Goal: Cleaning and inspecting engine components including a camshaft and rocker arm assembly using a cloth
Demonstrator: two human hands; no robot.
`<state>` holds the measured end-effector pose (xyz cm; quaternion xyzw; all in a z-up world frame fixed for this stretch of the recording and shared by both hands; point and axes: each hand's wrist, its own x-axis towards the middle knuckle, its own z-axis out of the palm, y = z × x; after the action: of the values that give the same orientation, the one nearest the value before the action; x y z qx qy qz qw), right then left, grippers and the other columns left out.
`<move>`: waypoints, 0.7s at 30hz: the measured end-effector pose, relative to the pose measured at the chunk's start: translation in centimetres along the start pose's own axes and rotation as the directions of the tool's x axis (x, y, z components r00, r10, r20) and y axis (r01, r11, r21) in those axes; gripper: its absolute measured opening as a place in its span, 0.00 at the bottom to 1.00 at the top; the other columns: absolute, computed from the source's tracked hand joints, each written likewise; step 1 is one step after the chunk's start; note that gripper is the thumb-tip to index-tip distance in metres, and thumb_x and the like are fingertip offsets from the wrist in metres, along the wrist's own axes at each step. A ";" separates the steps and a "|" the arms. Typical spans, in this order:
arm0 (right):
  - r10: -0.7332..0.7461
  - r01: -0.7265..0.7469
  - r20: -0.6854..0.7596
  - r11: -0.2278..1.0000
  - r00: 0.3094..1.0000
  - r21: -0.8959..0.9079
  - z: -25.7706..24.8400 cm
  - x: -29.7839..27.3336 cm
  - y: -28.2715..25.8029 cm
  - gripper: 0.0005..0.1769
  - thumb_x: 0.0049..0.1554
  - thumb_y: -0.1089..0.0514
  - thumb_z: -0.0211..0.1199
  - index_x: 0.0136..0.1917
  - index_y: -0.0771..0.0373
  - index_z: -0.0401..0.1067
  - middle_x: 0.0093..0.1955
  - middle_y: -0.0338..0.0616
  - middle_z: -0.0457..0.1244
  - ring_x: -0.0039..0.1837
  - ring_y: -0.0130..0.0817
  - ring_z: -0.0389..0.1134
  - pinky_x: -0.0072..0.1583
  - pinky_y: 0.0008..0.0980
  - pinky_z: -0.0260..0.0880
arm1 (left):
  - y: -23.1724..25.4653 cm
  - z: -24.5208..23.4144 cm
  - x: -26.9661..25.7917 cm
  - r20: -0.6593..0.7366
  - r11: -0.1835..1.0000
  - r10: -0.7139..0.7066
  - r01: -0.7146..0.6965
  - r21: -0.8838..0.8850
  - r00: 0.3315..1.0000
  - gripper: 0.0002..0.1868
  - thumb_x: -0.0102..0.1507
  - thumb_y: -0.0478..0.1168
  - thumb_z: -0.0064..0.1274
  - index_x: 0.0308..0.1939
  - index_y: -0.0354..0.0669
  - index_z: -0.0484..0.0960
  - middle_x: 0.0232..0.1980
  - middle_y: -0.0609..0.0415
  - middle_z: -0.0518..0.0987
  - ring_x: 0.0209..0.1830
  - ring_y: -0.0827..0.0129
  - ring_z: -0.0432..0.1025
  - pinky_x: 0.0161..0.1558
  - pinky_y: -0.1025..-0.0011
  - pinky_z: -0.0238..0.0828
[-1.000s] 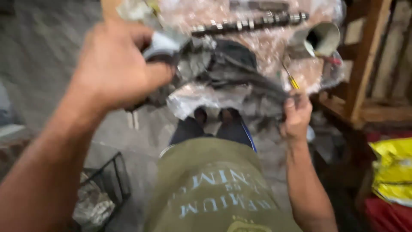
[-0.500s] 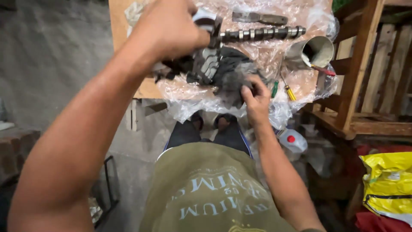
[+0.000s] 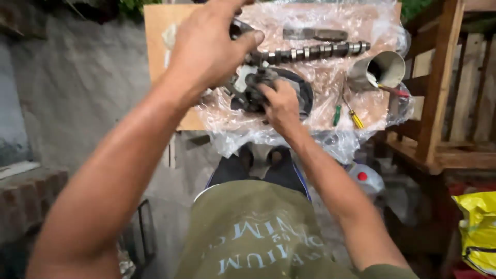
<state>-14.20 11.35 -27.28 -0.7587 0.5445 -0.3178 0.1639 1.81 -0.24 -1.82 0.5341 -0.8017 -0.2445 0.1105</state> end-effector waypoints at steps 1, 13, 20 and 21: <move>-0.003 0.003 -0.009 1.000 1.000 0.002 0.5 -0.4 0.1 0.23 0.51 0.62 0.64 0.61 0.60 0.73 0.46 0.58 0.60 0.45 0.61 0.61 0.46 0.54 0.59 | -0.2 -0.4 0.5 -0.004 1.000 0.004 -0.004 0.007 1.000 0.24 0.64 0.50 0.61 0.61 0.47 0.77 0.59 0.43 0.80 0.54 0.46 0.73 0.50 0.49 0.67; 0.169 -0.187 0.362 0.982 0.917 0.016 -8.4 7.5 -7.6 0.18 0.53 0.59 0.55 0.57 0.59 0.71 0.52 0.54 0.63 0.44 0.69 0.65 0.43 0.64 0.60 | 0.4 1.5 -0.3 -0.203 0.930 0.175 -0.229 -0.286 0.963 0.13 0.67 0.45 0.51 0.45 0.43 0.87 0.49 0.52 0.87 0.48 0.63 0.81 0.46 0.61 0.76; -0.050 0.044 0.146 0.998 0.988 0.042 -6.0 2.2 -4.0 0.18 0.55 0.59 0.62 0.60 0.59 0.72 0.54 0.49 0.68 0.51 0.52 0.71 0.47 0.46 0.67 | -2.1 1.3 0.4 -0.318 0.906 0.175 -0.279 -0.319 0.932 0.13 0.64 0.45 0.51 0.35 0.44 0.87 0.38 0.58 0.87 0.38 0.68 0.78 0.39 0.66 0.69; 0.037 -0.050 0.065 0.976 0.997 0.210 -4.9 1.4 -3.5 0.17 0.55 0.64 0.63 0.58 0.65 0.72 0.52 0.52 0.68 0.55 0.51 0.70 0.57 0.41 0.67 | -2.3 1.6 0.6 -0.324 0.868 0.204 -0.324 -0.376 0.924 0.13 0.66 0.44 0.50 0.34 0.42 0.86 0.35 0.58 0.86 0.35 0.72 0.76 0.38 0.69 0.68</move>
<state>-14.65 11.78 -21.12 -0.7341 0.5191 -0.3471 0.2668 2.74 -1.08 -4.44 0.4102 -0.7724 -0.3183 0.3657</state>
